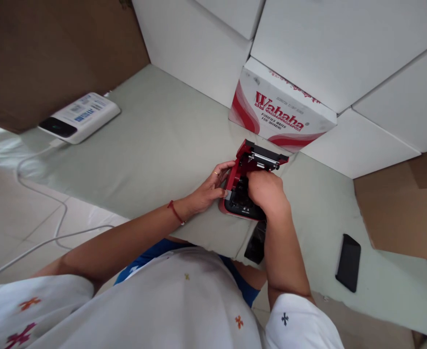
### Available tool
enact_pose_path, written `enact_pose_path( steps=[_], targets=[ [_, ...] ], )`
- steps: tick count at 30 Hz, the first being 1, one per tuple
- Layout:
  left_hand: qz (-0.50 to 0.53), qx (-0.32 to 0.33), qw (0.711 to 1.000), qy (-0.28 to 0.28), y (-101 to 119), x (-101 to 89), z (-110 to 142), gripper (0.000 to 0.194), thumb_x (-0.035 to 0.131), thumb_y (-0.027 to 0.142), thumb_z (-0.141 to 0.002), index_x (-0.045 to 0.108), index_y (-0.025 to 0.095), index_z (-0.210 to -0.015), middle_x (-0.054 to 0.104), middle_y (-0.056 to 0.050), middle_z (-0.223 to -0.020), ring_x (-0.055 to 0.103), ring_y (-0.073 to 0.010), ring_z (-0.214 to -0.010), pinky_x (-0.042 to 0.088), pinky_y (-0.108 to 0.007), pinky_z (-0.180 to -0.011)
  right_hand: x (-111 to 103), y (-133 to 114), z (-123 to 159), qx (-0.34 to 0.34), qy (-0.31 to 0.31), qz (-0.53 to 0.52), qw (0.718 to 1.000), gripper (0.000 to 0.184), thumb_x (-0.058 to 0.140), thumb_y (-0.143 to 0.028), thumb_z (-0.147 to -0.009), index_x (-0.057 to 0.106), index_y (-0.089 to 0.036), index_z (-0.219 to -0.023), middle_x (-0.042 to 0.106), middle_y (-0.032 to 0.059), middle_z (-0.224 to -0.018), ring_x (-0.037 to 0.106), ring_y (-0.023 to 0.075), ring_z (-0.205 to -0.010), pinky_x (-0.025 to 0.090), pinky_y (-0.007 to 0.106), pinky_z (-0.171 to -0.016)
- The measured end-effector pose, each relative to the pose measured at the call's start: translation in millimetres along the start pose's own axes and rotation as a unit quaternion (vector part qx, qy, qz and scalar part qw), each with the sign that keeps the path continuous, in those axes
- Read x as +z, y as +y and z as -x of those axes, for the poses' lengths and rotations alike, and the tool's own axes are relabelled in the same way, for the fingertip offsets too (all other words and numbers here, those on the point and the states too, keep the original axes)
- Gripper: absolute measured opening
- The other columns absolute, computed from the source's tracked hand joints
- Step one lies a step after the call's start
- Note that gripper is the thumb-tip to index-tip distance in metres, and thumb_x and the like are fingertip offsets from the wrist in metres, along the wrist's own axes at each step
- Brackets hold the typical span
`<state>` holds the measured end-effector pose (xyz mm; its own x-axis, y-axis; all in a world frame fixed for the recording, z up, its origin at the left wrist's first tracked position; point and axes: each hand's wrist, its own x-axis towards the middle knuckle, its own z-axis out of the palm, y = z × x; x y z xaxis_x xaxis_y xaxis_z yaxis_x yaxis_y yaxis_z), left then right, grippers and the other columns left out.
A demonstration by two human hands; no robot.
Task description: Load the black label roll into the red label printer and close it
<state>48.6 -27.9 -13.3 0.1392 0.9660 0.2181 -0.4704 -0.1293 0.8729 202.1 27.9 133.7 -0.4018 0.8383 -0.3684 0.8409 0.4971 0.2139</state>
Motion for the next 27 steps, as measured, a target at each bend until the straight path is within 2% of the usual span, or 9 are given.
enact_pose_path(
  steps=[3,5,8,10,12,17,20,23,27],
  targets=[
    [-0.003,0.0,1.0,-0.001,-3.0,-1.0,-1.2,0.09,0.08,0.031,-0.073,0.043,0.031,-0.155,0.046,-0.01,-0.168,0.04,-0.0346,-0.159,0.03,-0.057,-0.135,0.9,1.0,12.7,0.024,0.044,-0.019,0.999,0.038,0.063,-0.02,-0.095,0.074,-0.024,-0.131,0.083,0.0156,-0.115,0.078,0.0324,-0.098,0.053,0.038,-0.075],
    [-0.007,0.007,1.0,-0.003,-3.4,-1.5,-1.2,0.088,0.081,0.033,-0.075,0.044,0.031,-0.155,0.044,-0.01,-0.17,0.04,-0.0343,-0.159,0.031,-0.056,-0.135,2.4,8.4,32.5,0.028,0.126,-0.077,0.989,0.039,0.063,-0.023,-0.096,0.072,-0.023,-0.134,0.082,0.0141,-0.115,0.077,0.0299,-0.09,0.053,0.038,-0.074],
    [0.002,0.002,1.0,-0.006,-1.9,-2.3,-0.2,0.086,0.08,0.034,-0.076,0.044,0.032,-0.155,0.042,-0.009,-0.172,0.041,-0.0339,-0.159,0.035,-0.055,-0.133,9.3,36.5,75.5,-0.01,0.226,-0.236,0.945,0.038,0.064,-0.038,-0.1,0.071,-0.025,-0.136,0.08,0.0049,-0.092,0.069,0.0212,-0.068,0.052,0.035,-0.067],
    [0.004,-0.01,1.0,-0.006,-0.8,-3.0,0.5,0.087,0.079,0.033,-0.075,0.043,0.032,-0.155,0.041,-0.009,-0.173,0.043,-0.0342,-0.158,0.037,-0.055,-0.131,19.2,65.6,105.3,0.022,0.222,-0.312,0.923,0.044,0.063,-0.053,-0.101,0.072,-0.027,-0.135,0.069,-0.0015,-0.069,0.058,0.0186,-0.054,0.049,0.033,-0.057],
    [-0.006,-0.016,1.0,-0.004,-0.3,-3.6,0.8,0.087,0.078,0.031,-0.074,0.044,0.032,-0.154,0.039,-0.008,-0.175,0.041,-0.0345,-0.158,0.035,-0.055,-0.132,34.6,98.0,128.1,0.094,0.205,-0.321,0.92,0.051,0.06,-0.06,-0.1,0.073,-0.025,-0.135,0.064,-0.0028,-0.06,0.054,0.0191,-0.049,0.045,0.033,-0.052],
    [-0.011,-0.016,1.0,0.001,0.2,-3.6,0.9,0.085,0.074,0.028,-0.073,0.044,0.032,-0.153,0.034,-0.007,-0.178,0.037,-0.0338,-0.16,0.037,-0.054,-0.13,88.4,152.5,135.5,0.136,0.095,-0.255,0.953,0.041,0.061,-0.05,-0.092,0.078,-0.021,-0.115,0.072,0.0032,-0.066,0.063,0.0236,-0.056,0.05,0.037,-0.057],
    [0.004,-0.018,1.0,0.008,0.2,-3.4,0.7,0.086,0.076,0.028,-0.072,0.045,0.032,-0.151,0.032,-0.006,-0.179,0.037,-0.0342,-0.16,0.039,-0.053,-0.129,112.0,149.0,119.0,0.131,0.115,-0.242,0.955,0.035,0.063,-0.039,-0.088,0.08,-0.019,-0.112,0.082,0.01,-0.09,0.067,0.0219,-0.062,0.056,0.038,-0.067],
    [0.008,-0.017,1.0,0.011,-0.1,-4.0,0.3,0.085,0.077,0.028,-0.071,0.047,0.032,-0.15,0.035,-0.005,-0.177,0.035,-0.0349,-0.161,0.038,-0.054,-0.13,123.2,124.8,103.2,0.103,0.148,-0.267,0.947,0.044,0.06,-0.042,-0.096,0.076,-0.017,-0.13,0.08,0.0161,-0.125,0.068,0.0186,-0.067,0.06,0.039,-0.076],
    [0.0,-0.013,1.0,0.009,0.2,-5.0,0.4,0.084,0.078,0.028,-0.071,0.048,0.032,-0.149,0.039,-0.006,-0.175,0.035,-0.035,-0.162,0.036,-0.055,-0.131,129.3,91.1,89.3,0.05,0.129,-0.285,0.948,0.039,0.063,-0.033,-0.098,0.076,-0.019,-0.132,0.082,0.0142,-0.125,0.077,0.0231,-0.087,0.061,0.039,-0.084]
  ],
)
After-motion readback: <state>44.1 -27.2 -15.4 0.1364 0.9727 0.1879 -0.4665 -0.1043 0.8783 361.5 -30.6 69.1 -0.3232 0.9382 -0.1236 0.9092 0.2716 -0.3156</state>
